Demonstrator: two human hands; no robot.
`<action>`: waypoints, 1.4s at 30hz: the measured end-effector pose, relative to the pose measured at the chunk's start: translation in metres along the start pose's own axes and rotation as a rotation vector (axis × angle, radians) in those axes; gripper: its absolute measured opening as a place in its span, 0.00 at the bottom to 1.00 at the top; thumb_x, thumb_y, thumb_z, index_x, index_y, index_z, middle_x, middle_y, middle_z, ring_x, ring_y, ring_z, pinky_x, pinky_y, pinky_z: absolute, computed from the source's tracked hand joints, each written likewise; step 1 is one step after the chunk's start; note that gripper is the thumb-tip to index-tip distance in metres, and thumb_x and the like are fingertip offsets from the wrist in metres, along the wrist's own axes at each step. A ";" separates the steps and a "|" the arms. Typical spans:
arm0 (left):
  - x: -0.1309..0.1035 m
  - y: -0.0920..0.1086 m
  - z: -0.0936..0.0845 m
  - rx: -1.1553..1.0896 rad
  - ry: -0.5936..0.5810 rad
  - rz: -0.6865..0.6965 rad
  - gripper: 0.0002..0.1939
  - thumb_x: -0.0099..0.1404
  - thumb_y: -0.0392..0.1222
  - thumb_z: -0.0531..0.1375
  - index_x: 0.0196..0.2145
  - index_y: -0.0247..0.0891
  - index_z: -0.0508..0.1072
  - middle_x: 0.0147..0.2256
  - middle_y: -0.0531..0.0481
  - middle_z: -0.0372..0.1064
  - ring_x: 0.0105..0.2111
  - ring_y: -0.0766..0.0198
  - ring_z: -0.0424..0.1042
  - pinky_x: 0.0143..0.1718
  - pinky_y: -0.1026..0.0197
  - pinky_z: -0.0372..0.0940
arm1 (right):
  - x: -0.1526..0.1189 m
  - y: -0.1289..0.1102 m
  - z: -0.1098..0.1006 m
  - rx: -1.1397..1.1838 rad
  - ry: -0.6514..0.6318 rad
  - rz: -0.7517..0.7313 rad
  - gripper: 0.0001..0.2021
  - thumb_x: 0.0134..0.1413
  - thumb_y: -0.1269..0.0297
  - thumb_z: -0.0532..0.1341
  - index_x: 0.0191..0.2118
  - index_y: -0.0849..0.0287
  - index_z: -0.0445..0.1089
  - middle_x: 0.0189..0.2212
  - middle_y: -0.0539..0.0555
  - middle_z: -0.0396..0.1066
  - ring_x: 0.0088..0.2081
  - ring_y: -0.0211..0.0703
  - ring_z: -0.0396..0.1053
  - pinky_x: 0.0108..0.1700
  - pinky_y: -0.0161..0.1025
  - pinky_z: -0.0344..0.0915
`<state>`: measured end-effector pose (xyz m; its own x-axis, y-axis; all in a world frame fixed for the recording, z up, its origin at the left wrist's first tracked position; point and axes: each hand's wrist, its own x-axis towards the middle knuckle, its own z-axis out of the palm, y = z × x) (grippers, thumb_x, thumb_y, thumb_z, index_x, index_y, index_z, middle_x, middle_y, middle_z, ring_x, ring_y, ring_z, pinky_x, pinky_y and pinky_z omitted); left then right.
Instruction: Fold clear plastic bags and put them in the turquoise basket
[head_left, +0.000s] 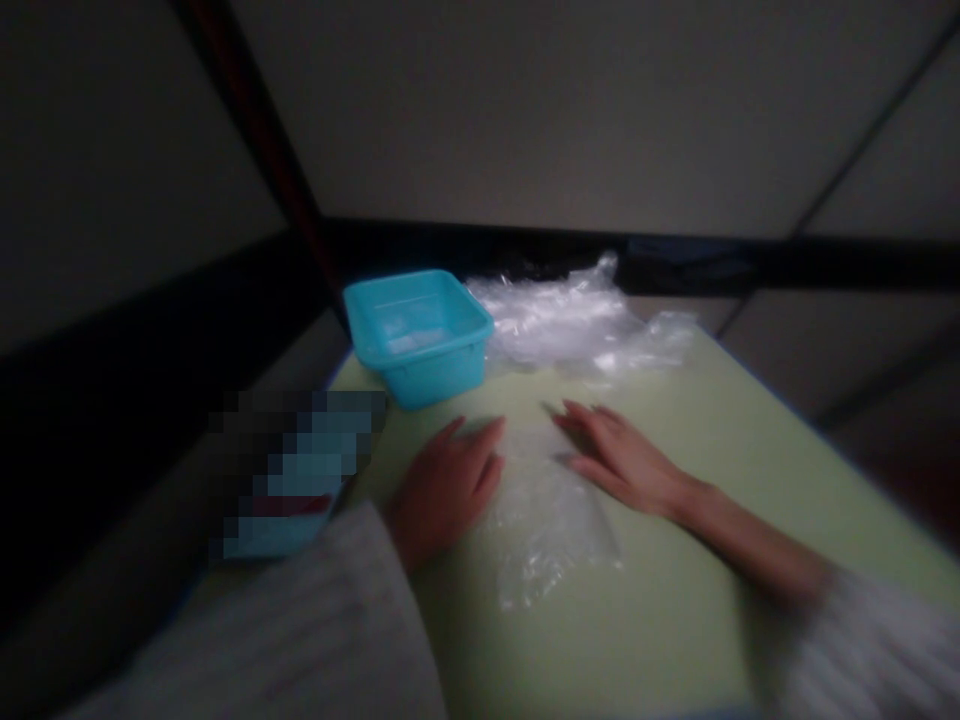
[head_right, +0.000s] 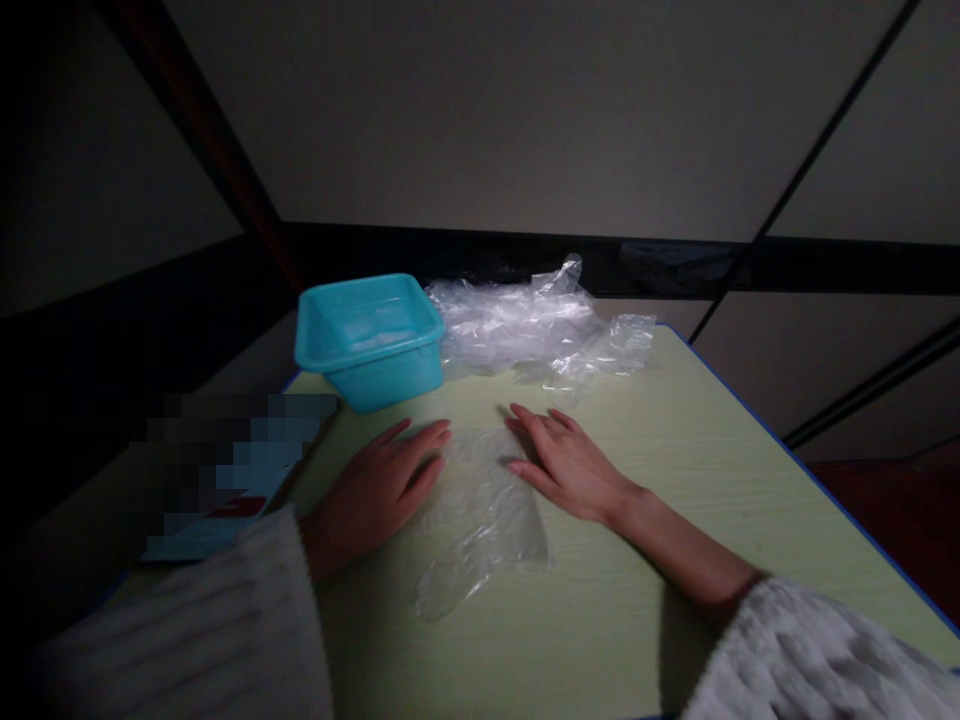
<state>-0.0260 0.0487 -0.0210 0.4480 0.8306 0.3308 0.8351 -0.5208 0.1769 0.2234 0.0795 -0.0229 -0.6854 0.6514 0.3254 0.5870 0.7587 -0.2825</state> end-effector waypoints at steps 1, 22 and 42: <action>0.000 0.000 -0.001 0.013 0.001 -0.002 0.17 0.66 0.36 0.47 0.51 0.32 0.64 0.48 0.42 0.71 0.46 0.59 0.71 0.58 0.50 0.56 | 0.000 0.000 0.000 -0.002 -0.002 0.005 0.30 0.63 0.53 0.49 0.64 0.61 0.40 0.54 0.63 0.64 0.55 0.54 0.62 0.57 0.58 0.55; -0.001 -0.001 0.001 0.046 0.083 -0.004 0.17 0.64 0.34 0.50 0.50 0.29 0.66 0.45 0.40 0.72 0.43 0.56 0.71 0.55 0.49 0.59 | -0.001 0.001 0.001 0.012 0.022 0.004 0.32 0.61 0.51 0.52 0.63 0.61 0.43 0.53 0.64 0.65 0.52 0.55 0.63 0.53 0.56 0.60; -0.002 -0.004 -0.001 -0.061 0.242 -0.062 0.15 0.62 0.35 0.51 0.46 0.33 0.67 0.42 0.41 0.71 0.44 0.53 0.70 0.49 0.49 0.65 | 0.001 0.003 -0.003 -0.041 -0.072 -0.030 0.33 0.61 0.50 0.51 0.65 0.60 0.39 0.57 0.63 0.60 0.55 0.55 0.60 0.57 0.57 0.55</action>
<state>-0.0310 0.0489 -0.0212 0.3012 0.7936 0.5287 0.8343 -0.4878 0.2569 0.2258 0.0820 -0.0211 -0.7315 0.6275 0.2666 0.5818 0.7784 -0.2358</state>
